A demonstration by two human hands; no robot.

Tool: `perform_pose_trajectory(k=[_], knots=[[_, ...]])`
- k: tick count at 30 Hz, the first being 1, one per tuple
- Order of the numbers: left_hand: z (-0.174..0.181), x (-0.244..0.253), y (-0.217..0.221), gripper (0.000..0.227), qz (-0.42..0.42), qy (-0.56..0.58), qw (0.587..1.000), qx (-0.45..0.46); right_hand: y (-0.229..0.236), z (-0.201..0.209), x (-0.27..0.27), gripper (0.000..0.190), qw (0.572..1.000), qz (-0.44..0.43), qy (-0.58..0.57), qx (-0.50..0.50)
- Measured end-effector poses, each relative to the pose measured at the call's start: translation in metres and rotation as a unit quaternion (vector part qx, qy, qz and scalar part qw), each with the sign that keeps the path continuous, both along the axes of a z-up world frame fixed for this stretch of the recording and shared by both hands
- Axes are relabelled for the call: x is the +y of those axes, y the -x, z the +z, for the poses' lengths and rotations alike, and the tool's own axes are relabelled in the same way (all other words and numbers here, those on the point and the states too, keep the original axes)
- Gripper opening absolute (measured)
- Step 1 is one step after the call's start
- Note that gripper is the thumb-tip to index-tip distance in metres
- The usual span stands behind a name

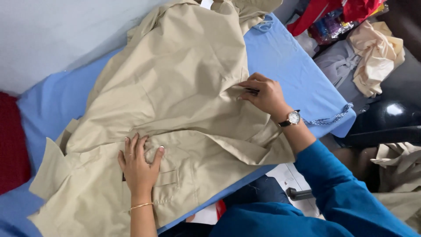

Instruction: The person uses a seam ripper to cut and remove threads and seams from a beige garment laid out on a blue table. They manipulate the fabric to access different areas, including the collar and pockets, and remove small pieces of thread.

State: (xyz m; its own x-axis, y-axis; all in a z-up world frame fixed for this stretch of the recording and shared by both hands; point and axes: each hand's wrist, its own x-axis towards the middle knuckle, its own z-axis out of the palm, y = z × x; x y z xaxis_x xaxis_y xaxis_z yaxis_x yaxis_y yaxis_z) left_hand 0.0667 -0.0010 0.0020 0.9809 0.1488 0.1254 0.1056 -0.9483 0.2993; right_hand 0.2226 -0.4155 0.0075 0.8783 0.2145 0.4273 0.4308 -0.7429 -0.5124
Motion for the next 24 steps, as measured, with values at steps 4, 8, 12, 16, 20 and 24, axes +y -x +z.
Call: perform_pose_trajectory(k=[4, 8, 12, 16, 20, 24], knots=[[-0.018, 0.007, 0.007, 0.029, -0.014, 0.032, 0.984, -0.176, -0.02, -0.045, -0.009, 0.017, 0.981, 0.002, -0.178, 0.074], [-0.038, 0.017, 0.008, 0.021, -0.009, 0.096, 0.934, -0.343, -0.016, -0.044, -0.039, 0.006, 0.942, -0.047, -0.289, 0.161], [0.006, 0.006, 0.042, 0.011, -0.05, 0.15, 0.9, -0.406, -0.002, -0.021, -0.041, 0.013, 0.917, -0.037, -0.321, 0.233], [0.02, 0.009, 0.103, 0.01, 0.021, 0.08, 0.926, -0.367, 0.005, -0.003, -0.033, 0.021, 0.886, -0.072, -0.392, 0.239], [-0.011, 0.042, 0.174, 0.039, -0.002, 0.006, 0.942, -0.334, -0.007, -0.028, -0.042, 0.021, 0.838, -0.104, -0.493, 0.21], [-0.009, 0.037, 0.208, 0.041, -0.035, 0.002, 0.948, -0.318, -0.009, -0.037, -0.077, 0.03, 0.757, -0.085, -0.613, 0.209]])
